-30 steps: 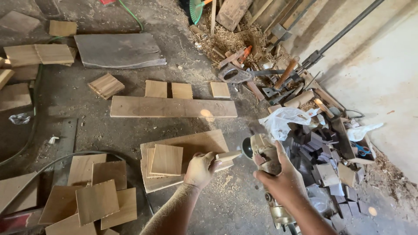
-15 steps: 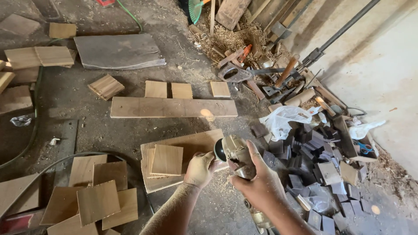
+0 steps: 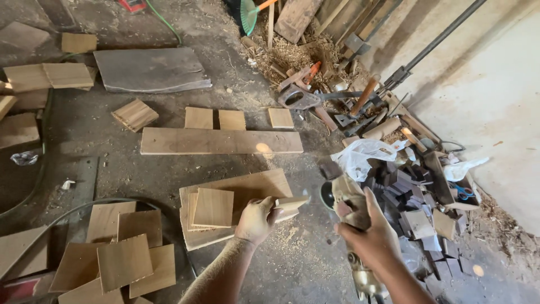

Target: Sanding the edges of small wooden blocks using a handheld angle grinder

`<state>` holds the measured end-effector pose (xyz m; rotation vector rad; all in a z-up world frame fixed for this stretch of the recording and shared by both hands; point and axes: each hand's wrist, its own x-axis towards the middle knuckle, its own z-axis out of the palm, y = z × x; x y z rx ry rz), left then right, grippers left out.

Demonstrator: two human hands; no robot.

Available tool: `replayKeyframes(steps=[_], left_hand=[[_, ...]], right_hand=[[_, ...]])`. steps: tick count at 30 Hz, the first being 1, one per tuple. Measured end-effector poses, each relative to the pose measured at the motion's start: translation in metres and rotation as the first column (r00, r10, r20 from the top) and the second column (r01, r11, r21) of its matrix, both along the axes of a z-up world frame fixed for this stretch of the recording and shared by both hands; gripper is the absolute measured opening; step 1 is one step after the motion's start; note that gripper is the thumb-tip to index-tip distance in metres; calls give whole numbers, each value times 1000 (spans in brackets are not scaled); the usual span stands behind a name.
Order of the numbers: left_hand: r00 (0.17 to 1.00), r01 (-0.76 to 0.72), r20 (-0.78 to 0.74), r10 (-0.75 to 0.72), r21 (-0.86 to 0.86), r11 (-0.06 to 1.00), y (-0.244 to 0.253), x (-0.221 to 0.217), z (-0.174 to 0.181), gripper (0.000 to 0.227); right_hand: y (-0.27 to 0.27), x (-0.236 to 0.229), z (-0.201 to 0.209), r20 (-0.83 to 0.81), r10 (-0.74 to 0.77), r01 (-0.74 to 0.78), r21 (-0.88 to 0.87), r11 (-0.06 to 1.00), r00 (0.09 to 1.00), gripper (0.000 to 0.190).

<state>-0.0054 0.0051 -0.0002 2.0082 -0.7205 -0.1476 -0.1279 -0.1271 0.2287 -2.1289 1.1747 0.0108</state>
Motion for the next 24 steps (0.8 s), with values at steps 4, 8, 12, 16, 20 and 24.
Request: replayKeyframes(steps=[4, 8, 12, 16, 20, 24], left_hand=[[995, 25, -94, -34, -94, 995, 4, -10, 40, 72], [923, -114, 355, 151, -124, 986, -23, -14, 46, 71], [942, -24, 324, -89, 327, 945, -41, -11, 63, 30], [999, 50, 7, -50, -32, 998, -28, -9, 55, 11], [987, 42, -150, -54, -83, 996, -6, -13, 31, 14], [990, -2, -141, 3, 7, 1000, 0, -13, 35, 25]], right_hand=[[4, -26, 13, -44, -30, 28, -55, 998, 999, 112], [-6, -46, -2, 74, -33, 34, -14, 999, 997, 109], [-4, -53, 2, 8, -27, 27, -14, 1000, 1000, 113], [2, -52, 7, 105, -31, 26, 44, 999, 994, 114], [19, -37, 18, 70, -17, 16, 20, 1000, 997, 111], [25, -18, 15, 18, 37, -38, 43, 998, 999, 117]])
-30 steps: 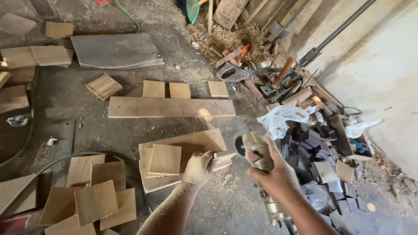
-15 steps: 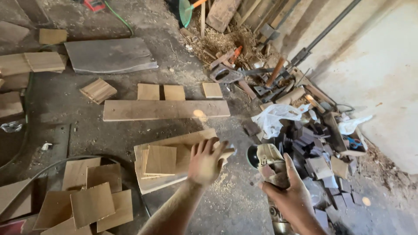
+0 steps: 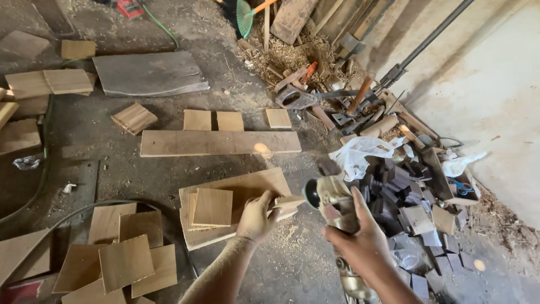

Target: Sanding the edges of small wooden blocks using a handheld angle grinder

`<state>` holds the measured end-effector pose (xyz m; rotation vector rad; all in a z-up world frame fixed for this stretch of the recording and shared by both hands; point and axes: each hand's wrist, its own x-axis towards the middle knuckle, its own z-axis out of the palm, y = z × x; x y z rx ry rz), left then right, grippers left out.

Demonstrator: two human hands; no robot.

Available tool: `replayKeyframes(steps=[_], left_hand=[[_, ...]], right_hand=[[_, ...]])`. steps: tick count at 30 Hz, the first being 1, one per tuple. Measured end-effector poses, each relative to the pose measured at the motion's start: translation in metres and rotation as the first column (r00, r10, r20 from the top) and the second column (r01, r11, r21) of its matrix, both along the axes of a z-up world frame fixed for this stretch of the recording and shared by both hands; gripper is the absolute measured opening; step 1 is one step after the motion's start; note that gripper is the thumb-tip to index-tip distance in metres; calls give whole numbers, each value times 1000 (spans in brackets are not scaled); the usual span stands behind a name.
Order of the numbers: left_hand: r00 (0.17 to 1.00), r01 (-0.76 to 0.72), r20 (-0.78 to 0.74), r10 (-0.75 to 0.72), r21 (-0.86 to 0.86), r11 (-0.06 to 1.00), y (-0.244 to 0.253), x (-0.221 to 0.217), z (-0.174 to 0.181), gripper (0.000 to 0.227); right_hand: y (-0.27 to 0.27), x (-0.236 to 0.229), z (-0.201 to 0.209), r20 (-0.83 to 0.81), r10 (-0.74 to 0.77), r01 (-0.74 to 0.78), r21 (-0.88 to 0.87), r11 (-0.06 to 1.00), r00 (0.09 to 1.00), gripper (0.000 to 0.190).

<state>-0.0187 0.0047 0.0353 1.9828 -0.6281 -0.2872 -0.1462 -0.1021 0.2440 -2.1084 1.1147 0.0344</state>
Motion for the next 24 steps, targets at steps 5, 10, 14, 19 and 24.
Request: replayKeyframes(steps=[5, 10, 14, 19, 24], left_hand=[[998, 37, 39, -41, 99, 994, -7, 8, -6, 31], [998, 12, 54, -18, 115, 993, -8, 13, -18, 28], [993, -22, 114, 13, 74, 997, -10, 15, -24, 19], [993, -54, 105, 50, 37, 998, -8, 14, -25, 10], [996, -15, 87, 7, 91, 996, -8, 14, -22, 22]], right_hand=[[6, 22, -8, -51, 36, -38, -21, 999, 998, 119], [8, 32, -26, -86, 221, -234, -204, 951, 972, 113], [12, 39, -33, -101, 283, -296, -161, 941, 954, 117], [11, 37, -47, -63, 307, -313, -240, 919, 950, 114], [10, 41, -32, -101, 290, -304, -185, 935, 952, 114]])
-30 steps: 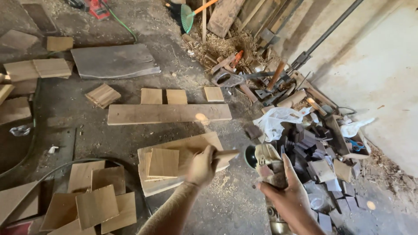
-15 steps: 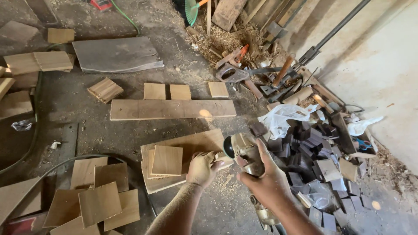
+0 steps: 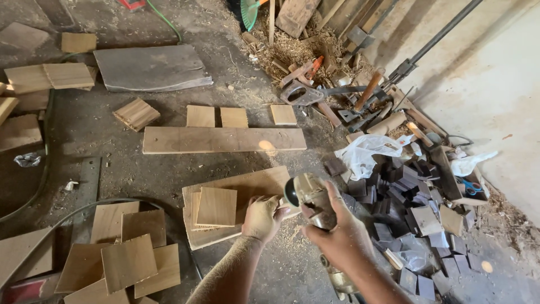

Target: Sanding the edges of small wooden blocks using a handheld angle grinder

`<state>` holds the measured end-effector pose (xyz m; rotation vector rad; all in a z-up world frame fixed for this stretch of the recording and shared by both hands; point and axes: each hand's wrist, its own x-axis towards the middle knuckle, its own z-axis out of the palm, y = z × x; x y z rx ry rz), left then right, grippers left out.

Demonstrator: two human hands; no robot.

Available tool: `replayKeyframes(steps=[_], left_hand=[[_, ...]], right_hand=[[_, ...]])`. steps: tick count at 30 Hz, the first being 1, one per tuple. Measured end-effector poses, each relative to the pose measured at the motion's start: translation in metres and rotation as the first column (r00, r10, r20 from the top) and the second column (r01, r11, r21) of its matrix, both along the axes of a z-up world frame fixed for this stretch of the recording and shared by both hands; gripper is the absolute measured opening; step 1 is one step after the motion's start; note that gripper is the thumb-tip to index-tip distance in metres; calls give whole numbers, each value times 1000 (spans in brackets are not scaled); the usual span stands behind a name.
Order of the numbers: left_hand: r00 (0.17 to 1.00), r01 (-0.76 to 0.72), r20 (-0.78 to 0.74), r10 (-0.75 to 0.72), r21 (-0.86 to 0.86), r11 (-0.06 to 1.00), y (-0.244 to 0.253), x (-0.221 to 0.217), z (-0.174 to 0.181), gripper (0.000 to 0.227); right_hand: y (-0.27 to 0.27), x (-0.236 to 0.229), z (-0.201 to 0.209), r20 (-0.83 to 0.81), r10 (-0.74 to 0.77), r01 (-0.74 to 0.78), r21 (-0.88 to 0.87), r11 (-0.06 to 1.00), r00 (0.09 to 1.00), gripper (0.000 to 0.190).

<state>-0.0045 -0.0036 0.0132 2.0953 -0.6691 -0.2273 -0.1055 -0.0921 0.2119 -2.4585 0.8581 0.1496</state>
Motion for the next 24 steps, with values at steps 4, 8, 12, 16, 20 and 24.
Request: replayKeyframes(steps=[4, 8, 12, 16, 20, 24], left_hand=[[999, 13, 49, -12, -19, 1000, 0, 0, -2, 27], [998, 18, 55, -17, -4, 1000, -1, 1, -4, 24], [997, 16, 76, -17, 9, 1000, 0, -1, -4, 19], [996, -1, 87, 3, -26, 1000, -4, -1, -8, 15], [990, 12, 144, -1, -79, 997, -4, 0, -12, 19], [995, 8, 96, -10, 16, 1000, -4, 0, -14, 15]], right_hand=[[-5, -1, 15, -80, -105, 110, 51, 993, 991, 117], [-16, -4, 11, -57, -151, 153, 34, 988, 987, 116], [-7, -4, 7, 8, -120, 119, 75, 990, 993, 115], [6, 2, 6, -17, 22, -22, 20, 1000, 1000, 112], [6, 0, -3, -52, 16, -20, -73, 997, 999, 114], [0, 3, 3, -39, -2, 3, 24, 1000, 999, 112]])
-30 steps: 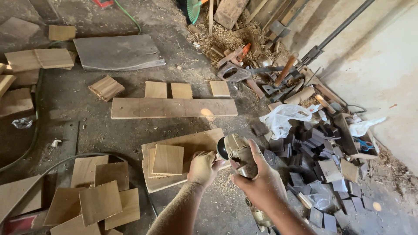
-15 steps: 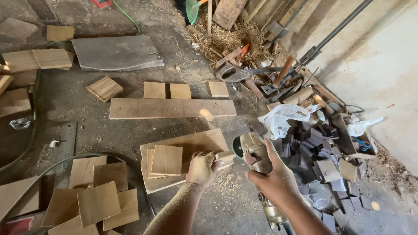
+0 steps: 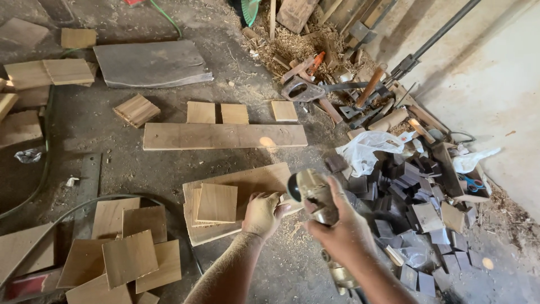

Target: Sanding the edges of small wooden blocks using a handheld angle grinder

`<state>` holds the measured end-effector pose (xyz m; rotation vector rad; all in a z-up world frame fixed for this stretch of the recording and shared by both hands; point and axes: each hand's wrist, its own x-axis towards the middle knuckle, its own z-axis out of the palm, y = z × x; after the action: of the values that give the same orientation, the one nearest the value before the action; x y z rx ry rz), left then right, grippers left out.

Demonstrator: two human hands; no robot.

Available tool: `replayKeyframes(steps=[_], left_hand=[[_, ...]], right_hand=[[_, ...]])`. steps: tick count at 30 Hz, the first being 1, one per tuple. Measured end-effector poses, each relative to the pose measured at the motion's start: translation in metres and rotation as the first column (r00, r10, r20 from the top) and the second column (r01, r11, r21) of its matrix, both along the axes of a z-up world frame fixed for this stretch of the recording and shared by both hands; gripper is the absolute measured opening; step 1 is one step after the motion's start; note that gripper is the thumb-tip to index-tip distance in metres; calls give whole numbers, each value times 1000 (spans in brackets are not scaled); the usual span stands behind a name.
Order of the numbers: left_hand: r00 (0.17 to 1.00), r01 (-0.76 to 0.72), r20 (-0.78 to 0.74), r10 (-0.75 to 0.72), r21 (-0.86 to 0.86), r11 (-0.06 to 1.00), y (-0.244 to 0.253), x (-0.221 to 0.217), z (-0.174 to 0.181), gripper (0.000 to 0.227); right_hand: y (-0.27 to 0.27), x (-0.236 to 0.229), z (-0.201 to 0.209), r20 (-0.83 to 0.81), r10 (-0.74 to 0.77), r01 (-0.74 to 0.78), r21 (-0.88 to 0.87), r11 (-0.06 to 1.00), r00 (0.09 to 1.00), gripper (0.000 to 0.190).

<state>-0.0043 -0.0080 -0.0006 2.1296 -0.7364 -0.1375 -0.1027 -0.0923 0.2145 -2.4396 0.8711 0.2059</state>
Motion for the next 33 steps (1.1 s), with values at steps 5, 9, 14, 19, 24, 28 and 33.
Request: replayKeyframes(steps=[5, 9, 14, 19, 24, 28, 33], left_hand=[[1000, 12, -4, -12, -1, 1000, 3, 2, 7, 23], [999, 30, -40, -29, 24, 999, 5, 0, 9, 21], [1000, 19, 5, -19, -2, 1000, 1, -1, 4, 11], [999, 36, 1, -36, -29, 999, 4, -1, 12, 21], [999, 40, 35, -41, 24, 999, -1, 1, 1, 18], [999, 45, 16, -46, 26, 999, 2, 0, 14, 21], [998, 30, 58, -27, -50, 998, 1, -2, 9, 22]], right_hand=[[-10, -7, 4, 44, -106, 106, 2, 994, 993, 115], [-4, -6, 9, -2, -129, 129, 13, 992, 992, 116], [5, -5, 0, 0, -10, 10, 16, 1000, 1000, 116], [14, -2, 5, -32, -17, 15, -64, 998, 999, 109], [-11, -4, 5, 8, -40, 39, 43, 998, 999, 111], [-33, -7, 3, -59, -126, 124, -41, 991, 990, 118], [-26, -7, 8, -22, -148, 148, -8, 989, 989, 115]])
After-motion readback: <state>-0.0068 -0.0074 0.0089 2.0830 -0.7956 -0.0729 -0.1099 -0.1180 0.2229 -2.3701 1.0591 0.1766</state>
